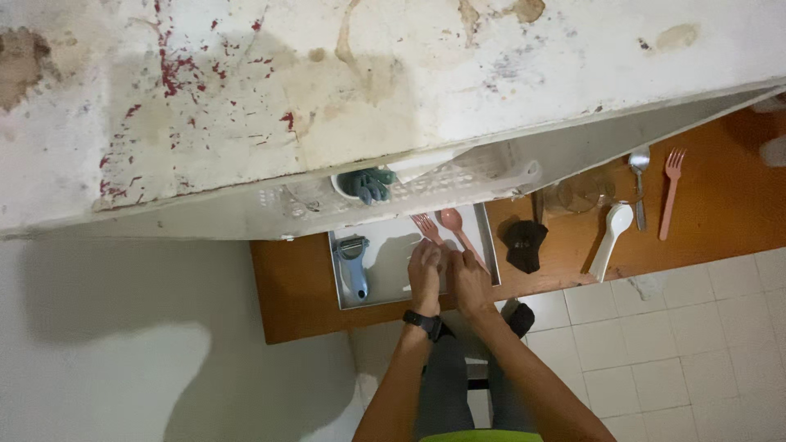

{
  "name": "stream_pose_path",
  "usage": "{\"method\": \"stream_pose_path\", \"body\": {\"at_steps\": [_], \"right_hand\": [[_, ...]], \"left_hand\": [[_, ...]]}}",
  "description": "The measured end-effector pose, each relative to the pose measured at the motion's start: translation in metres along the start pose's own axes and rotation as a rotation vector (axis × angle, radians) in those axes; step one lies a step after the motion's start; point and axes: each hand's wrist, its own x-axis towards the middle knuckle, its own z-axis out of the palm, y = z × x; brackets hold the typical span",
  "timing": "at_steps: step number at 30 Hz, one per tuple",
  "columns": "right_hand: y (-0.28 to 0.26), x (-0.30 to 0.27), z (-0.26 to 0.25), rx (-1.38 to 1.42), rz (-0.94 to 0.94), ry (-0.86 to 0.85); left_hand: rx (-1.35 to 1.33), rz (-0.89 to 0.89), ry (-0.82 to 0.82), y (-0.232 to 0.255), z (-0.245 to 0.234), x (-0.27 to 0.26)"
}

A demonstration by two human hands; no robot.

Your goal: The person wipes spoons and forks with a cloth and places them into a tray.

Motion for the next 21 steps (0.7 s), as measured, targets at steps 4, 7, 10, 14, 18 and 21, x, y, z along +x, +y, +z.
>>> {"method": "stream_pose_path", "body": {"at_steps": [4,7,10,14,18,21], "right_hand": [[0.003,0.000,0.007,0.001,0.078,-0.034],[0.005,0.004,0.010,-0.032,0.043,0.038],[-0.001,0.005,0.001,-0.004,0.088,-0.078],[-0.029,0.006,-0.038,0.059,0.086,-0.031],[-0.046,0.003,-0.087,0.183,0.047,-0.041],[-0.038,-0.009,-0.113,0.217,0.135,0.000]], "left_hand": [[-0.050,0.051,-0.066,-0.001,0.002,0.002],[-0.005,0.023,-0.064,0.001,0.003,-0.003],[-0.082,0.044,-0.081,0.002,0.003,-0.002],[-0.084,0.039,-0.082,0.003,0.003,0.000],[0.055,0.107,-0.084,0.007,-0.001,-0.014],[0.006,0.324,-0.195,0.017,-0.001,-0.035]]}}
